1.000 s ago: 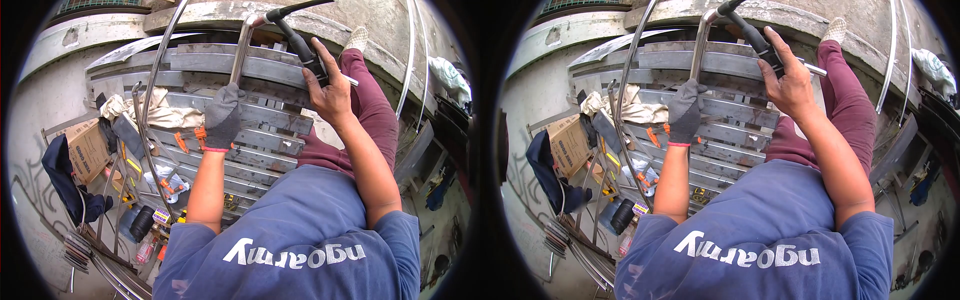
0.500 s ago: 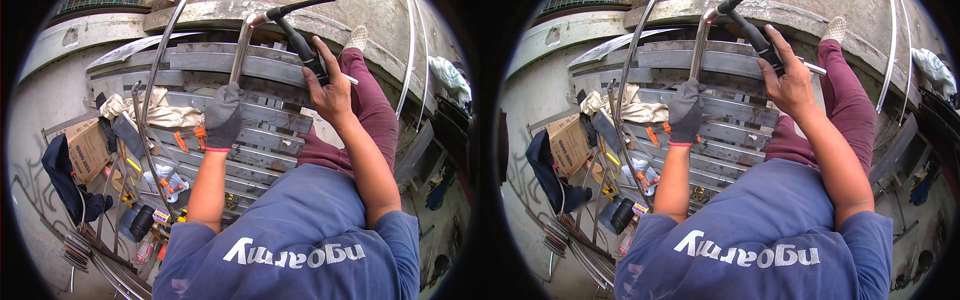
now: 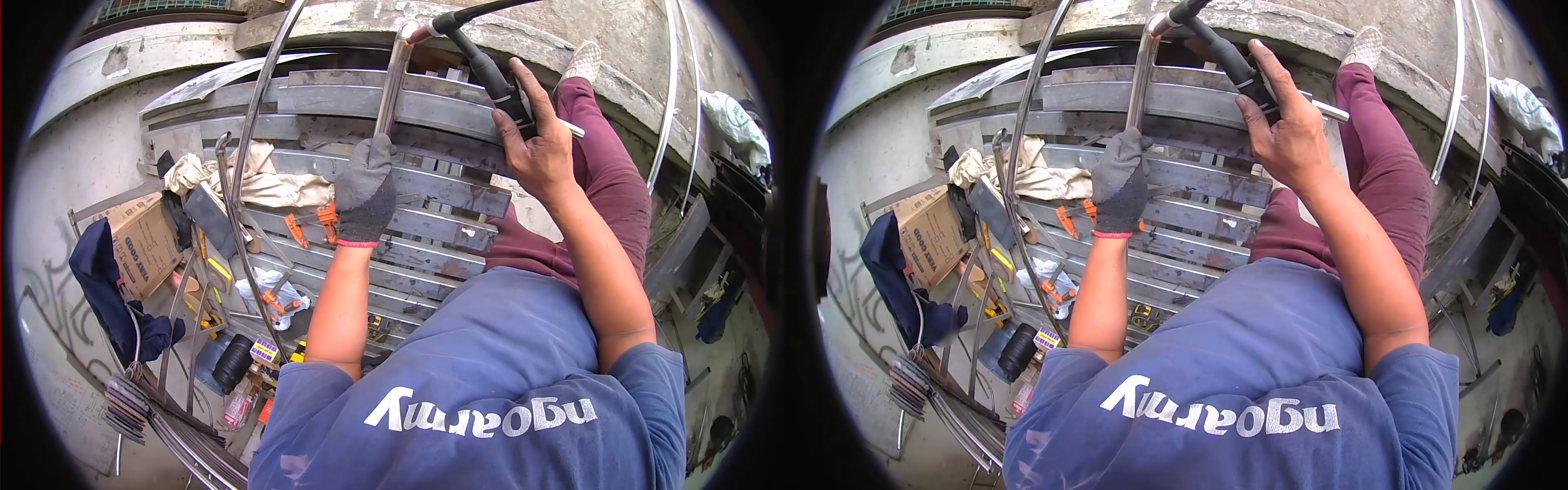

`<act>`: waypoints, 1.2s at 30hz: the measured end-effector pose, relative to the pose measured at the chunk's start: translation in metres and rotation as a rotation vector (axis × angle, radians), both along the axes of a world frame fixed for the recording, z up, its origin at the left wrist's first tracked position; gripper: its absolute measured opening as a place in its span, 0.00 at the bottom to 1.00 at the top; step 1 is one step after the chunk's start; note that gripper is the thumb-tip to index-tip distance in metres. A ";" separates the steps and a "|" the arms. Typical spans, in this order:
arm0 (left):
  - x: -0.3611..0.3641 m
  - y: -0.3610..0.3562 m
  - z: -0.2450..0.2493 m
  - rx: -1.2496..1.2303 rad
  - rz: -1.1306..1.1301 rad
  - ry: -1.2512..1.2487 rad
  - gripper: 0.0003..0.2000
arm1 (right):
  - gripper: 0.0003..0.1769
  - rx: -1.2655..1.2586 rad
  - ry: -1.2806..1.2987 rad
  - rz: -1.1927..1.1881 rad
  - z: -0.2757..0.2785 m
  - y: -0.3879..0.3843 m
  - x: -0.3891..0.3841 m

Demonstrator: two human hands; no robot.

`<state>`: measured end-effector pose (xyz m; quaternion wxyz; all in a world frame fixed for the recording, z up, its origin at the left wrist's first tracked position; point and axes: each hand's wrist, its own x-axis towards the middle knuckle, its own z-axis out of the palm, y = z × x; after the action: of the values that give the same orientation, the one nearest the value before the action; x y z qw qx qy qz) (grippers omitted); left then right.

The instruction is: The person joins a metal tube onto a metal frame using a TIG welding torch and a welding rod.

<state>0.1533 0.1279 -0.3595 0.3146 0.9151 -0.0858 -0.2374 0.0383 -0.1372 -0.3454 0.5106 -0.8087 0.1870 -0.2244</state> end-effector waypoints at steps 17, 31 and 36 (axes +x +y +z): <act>-0.007 -0.015 0.015 0.097 -0.035 -0.137 0.27 | 0.39 -0.055 -0.002 0.019 -0.001 -0.003 -0.002; -0.013 -0.020 0.021 0.137 -0.017 -0.191 0.29 | 0.42 -0.026 -0.004 -0.004 0.001 -0.002 -0.003; -0.013 -0.020 0.019 0.158 -0.041 -0.241 0.27 | 0.41 -0.015 0.018 0.003 0.001 -0.003 -0.004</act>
<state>0.1399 0.1080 -0.3401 0.2240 0.9569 -0.1229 -0.1381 0.0342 -0.1399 -0.3440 0.5032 -0.8148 0.1885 -0.2177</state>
